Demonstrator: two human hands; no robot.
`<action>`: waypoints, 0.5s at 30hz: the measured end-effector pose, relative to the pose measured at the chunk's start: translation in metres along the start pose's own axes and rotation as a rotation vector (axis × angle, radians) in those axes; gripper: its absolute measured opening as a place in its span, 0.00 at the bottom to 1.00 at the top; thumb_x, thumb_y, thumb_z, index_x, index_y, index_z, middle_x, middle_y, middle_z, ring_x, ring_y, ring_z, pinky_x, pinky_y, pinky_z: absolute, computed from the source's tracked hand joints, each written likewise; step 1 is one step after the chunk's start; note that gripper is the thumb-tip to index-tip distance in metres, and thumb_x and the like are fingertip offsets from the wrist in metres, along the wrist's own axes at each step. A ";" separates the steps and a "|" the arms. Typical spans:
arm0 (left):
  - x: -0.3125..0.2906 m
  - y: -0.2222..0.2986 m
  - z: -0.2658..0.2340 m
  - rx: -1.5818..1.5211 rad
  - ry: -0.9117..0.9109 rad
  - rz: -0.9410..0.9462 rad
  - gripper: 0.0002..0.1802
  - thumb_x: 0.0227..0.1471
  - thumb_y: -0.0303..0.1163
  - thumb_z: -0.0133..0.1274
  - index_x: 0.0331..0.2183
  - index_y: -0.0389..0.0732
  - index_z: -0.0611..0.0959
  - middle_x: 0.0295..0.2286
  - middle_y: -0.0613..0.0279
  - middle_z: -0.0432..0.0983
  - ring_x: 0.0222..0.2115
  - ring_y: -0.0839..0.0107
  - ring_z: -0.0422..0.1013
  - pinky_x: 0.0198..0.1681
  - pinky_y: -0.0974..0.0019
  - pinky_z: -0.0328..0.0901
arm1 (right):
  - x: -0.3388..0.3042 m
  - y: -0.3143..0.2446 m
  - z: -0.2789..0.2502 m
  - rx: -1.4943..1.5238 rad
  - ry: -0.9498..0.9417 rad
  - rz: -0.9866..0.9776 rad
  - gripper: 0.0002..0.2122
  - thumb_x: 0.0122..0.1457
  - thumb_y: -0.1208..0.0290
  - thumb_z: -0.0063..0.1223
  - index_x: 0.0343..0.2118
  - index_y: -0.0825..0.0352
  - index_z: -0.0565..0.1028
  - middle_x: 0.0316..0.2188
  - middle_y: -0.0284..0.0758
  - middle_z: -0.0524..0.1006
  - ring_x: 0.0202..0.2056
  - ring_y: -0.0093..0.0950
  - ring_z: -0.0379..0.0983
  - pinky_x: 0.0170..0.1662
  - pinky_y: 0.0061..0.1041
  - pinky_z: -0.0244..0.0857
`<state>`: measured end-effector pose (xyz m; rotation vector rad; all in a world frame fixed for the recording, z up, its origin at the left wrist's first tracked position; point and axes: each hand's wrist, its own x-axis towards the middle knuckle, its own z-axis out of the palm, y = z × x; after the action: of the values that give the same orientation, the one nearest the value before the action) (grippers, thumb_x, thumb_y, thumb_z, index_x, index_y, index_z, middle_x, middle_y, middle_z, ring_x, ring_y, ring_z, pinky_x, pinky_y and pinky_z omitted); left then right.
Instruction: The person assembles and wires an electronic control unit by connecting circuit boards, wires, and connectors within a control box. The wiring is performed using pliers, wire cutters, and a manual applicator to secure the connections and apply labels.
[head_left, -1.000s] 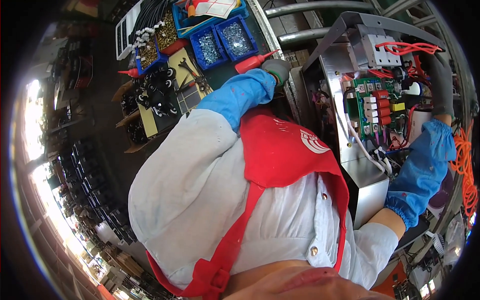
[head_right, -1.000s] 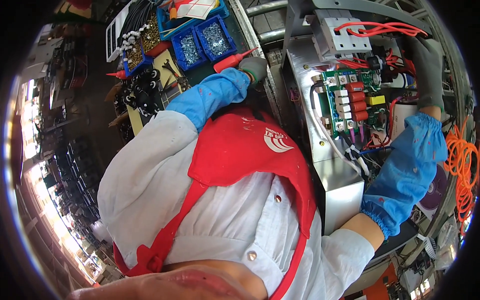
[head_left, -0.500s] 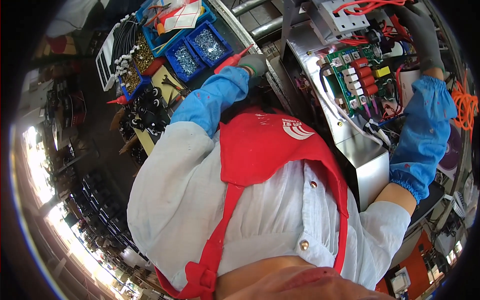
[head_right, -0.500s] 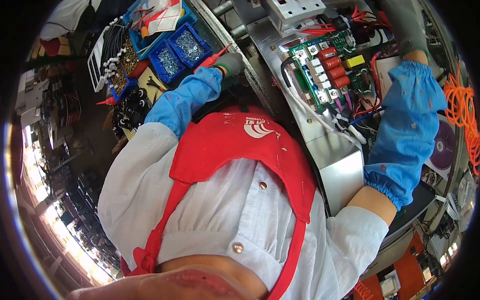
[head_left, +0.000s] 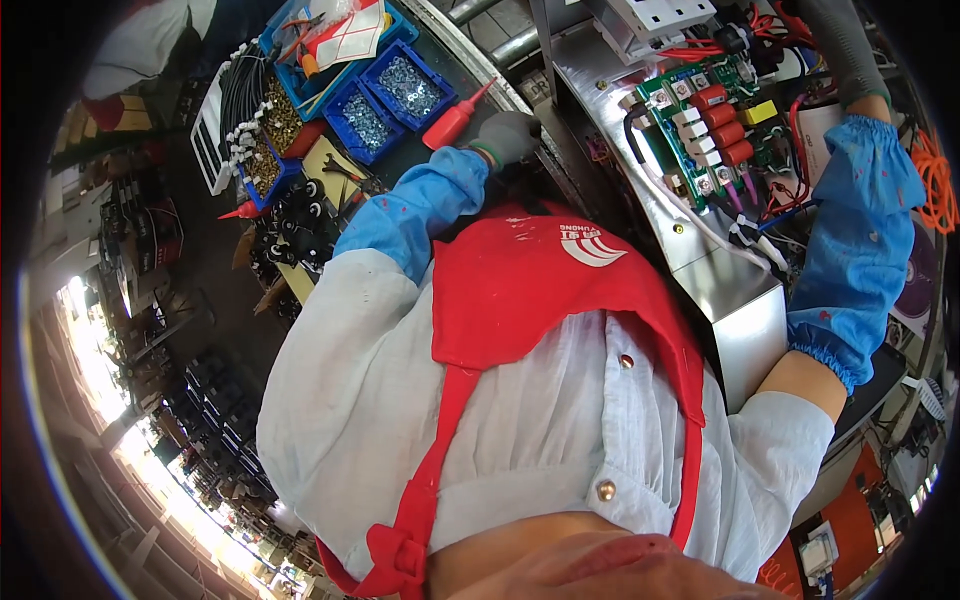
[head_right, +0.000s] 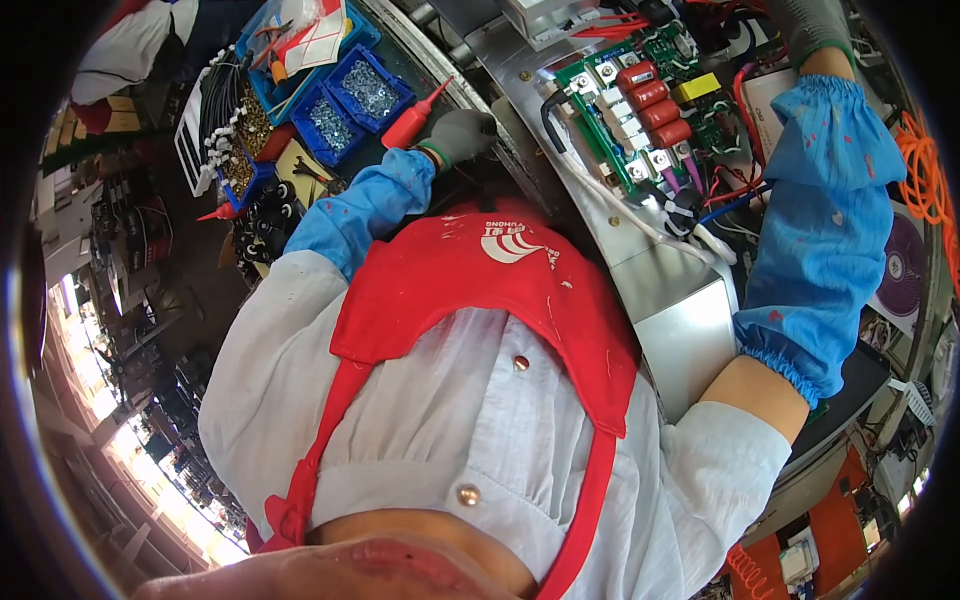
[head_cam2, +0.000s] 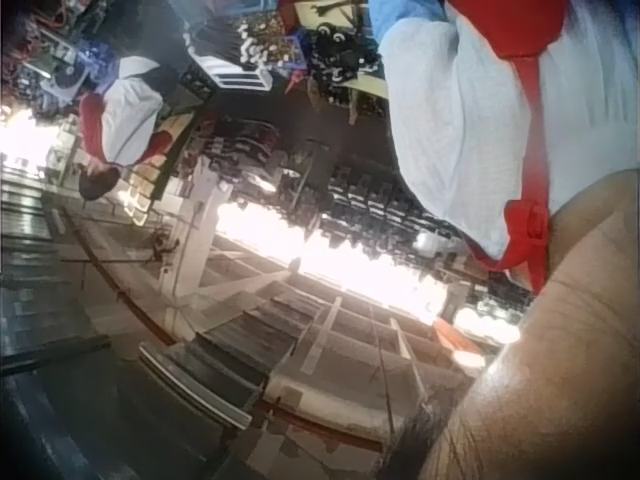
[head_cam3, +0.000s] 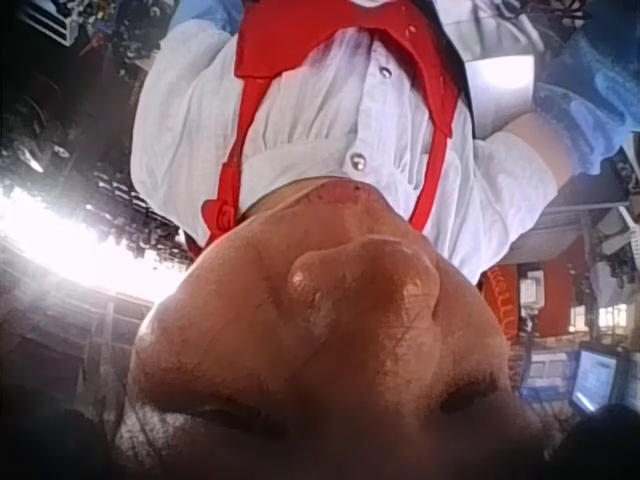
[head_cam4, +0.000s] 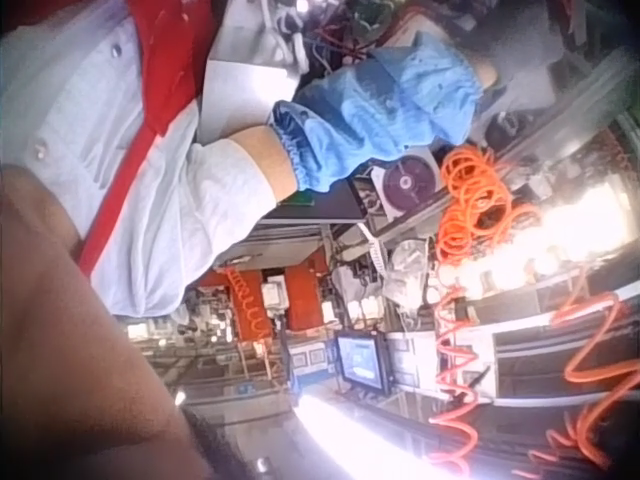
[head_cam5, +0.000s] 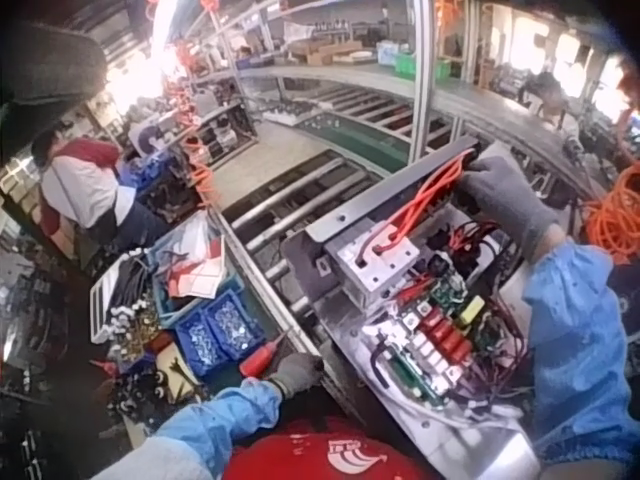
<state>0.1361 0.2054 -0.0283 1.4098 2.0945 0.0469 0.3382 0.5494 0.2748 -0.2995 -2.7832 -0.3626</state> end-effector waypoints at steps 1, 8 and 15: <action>-0.005 0.006 0.001 0.074 -0.057 0.022 0.18 0.46 0.45 0.53 0.36 0.44 0.82 0.34 0.53 0.79 0.37 0.52 0.75 0.41 0.53 0.69 | 0.003 -0.004 -0.002 -0.066 0.011 -0.033 0.13 0.47 0.73 0.55 0.38 0.65 0.78 0.29 0.42 0.78 0.30 0.33 0.76 0.33 0.28 0.69; -0.042 -0.014 -0.013 -0.205 0.374 0.032 0.14 0.48 0.43 0.52 0.33 0.46 0.83 0.31 0.53 0.78 0.35 0.53 0.75 0.40 0.54 0.68 | -0.011 0.043 0.034 0.145 0.004 -0.090 0.13 0.62 0.69 0.44 0.47 0.65 0.76 0.40 0.34 0.77 0.38 0.23 0.75 0.42 0.22 0.67; -0.106 -0.174 -0.080 -0.265 0.905 -0.640 0.18 0.46 0.39 0.56 0.40 0.43 0.81 0.34 0.51 0.80 0.41 0.54 0.75 0.45 0.58 0.69 | -0.010 0.027 0.032 0.456 -0.034 0.217 0.16 0.52 0.82 0.50 0.46 0.68 0.72 0.39 0.43 0.76 0.35 0.36 0.76 0.38 0.28 0.69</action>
<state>-0.0217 0.0633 0.0246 0.5149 3.0194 0.7916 0.3452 0.5823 0.2478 -0.4878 -2.7281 0.3271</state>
